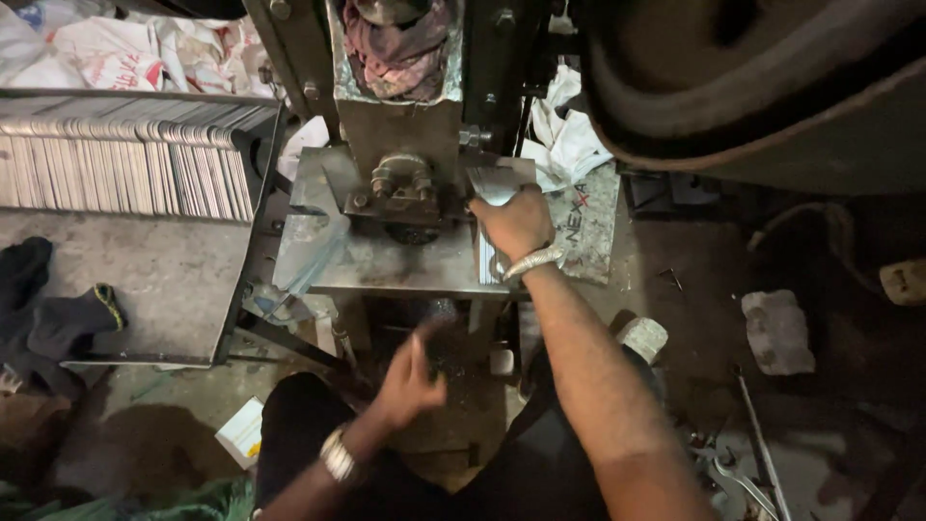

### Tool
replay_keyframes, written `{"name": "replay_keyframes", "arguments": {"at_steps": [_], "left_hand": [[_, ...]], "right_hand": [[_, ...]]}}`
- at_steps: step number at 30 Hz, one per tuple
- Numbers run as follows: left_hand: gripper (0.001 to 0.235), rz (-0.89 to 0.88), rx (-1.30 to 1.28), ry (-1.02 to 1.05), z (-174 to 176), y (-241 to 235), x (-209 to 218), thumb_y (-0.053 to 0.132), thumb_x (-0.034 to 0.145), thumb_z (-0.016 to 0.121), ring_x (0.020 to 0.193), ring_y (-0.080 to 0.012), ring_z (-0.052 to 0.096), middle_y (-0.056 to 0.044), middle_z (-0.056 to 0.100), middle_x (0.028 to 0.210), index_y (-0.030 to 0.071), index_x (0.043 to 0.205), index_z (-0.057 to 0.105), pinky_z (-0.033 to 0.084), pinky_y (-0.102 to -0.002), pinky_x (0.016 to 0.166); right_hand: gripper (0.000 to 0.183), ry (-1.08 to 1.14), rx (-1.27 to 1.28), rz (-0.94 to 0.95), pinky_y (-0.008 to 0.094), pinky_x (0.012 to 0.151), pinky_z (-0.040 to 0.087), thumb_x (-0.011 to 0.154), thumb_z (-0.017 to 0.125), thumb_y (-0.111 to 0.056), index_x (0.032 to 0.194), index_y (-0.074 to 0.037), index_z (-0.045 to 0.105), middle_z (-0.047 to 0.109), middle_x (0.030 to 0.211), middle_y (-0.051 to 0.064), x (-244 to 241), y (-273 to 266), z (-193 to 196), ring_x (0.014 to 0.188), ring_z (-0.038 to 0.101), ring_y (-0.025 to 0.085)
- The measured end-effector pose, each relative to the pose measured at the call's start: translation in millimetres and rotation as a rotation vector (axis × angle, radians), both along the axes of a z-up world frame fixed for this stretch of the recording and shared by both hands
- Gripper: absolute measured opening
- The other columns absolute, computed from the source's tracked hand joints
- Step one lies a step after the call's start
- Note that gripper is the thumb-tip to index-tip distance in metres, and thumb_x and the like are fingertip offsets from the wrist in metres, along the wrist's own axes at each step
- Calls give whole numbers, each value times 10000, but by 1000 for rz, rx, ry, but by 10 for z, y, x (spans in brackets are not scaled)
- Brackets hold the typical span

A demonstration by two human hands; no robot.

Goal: Using a mechanical press machine to shape or punch small metal components.

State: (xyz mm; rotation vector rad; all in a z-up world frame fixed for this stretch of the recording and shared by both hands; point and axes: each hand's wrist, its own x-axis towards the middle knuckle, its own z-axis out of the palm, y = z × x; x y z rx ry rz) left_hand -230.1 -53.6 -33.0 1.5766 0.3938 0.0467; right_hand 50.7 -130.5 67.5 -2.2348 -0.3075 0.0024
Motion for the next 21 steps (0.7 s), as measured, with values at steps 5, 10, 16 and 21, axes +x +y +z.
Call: {"name": "replay_keyframes", "arguments": {"at_steps": [5, 10, 16, 21], "left_hand": [[776, -156, 194, 372, -1914, 169, -1410, 259, 960, 641, 988, -235, 592, -149, 595, 1171, 36, 1558, 200, 526, -329, 891], [923, 29, 46, 391, -2363, 386, -1708, 299, 1000, 609, 1199, -296, 463, -205, 443, 1401, 49, 1662, 16, 412, -404, 1023], [764, 228, -37, 629, -1605, 325, -1210, 513, 987, 493, 1254, -249, 576, -176, 591, 1438, 14, 1558, 401, 441, -361, 1056], [771, 282, -295, 616, -1090, 260, -1121, 561, 997, 465, 1275, -305, 580, -207, 599, 1455, -41, 1478, 508, 439, -413, 1078]], "right_hand": [[704, -36, -175, 64, 486, 925, 538, 745, 826, -566, 995, 82, 712, 685, 1098, 313, 148, 41, -244, 1055, 665, 450], [776, 10, -164, 47, 468, 934, 543, 727, 808, -595, 1079, 86, 687, 694, 1121, 315, -50, -10, -90, 1077, 673, 436], [820, 73, -275, 99, 458, 921, 551, 716, 768, -602, 1267, -12, 627, 710, 1130, 277, 185, 32, -44, 1076, 688, 411], [638, 22, -670, 441, 491, 968, 517, 856, 684, -636, 1143, -72, 765, 670, 1235, 279, 540, 274, -224, 1129, 653, 433]]}}
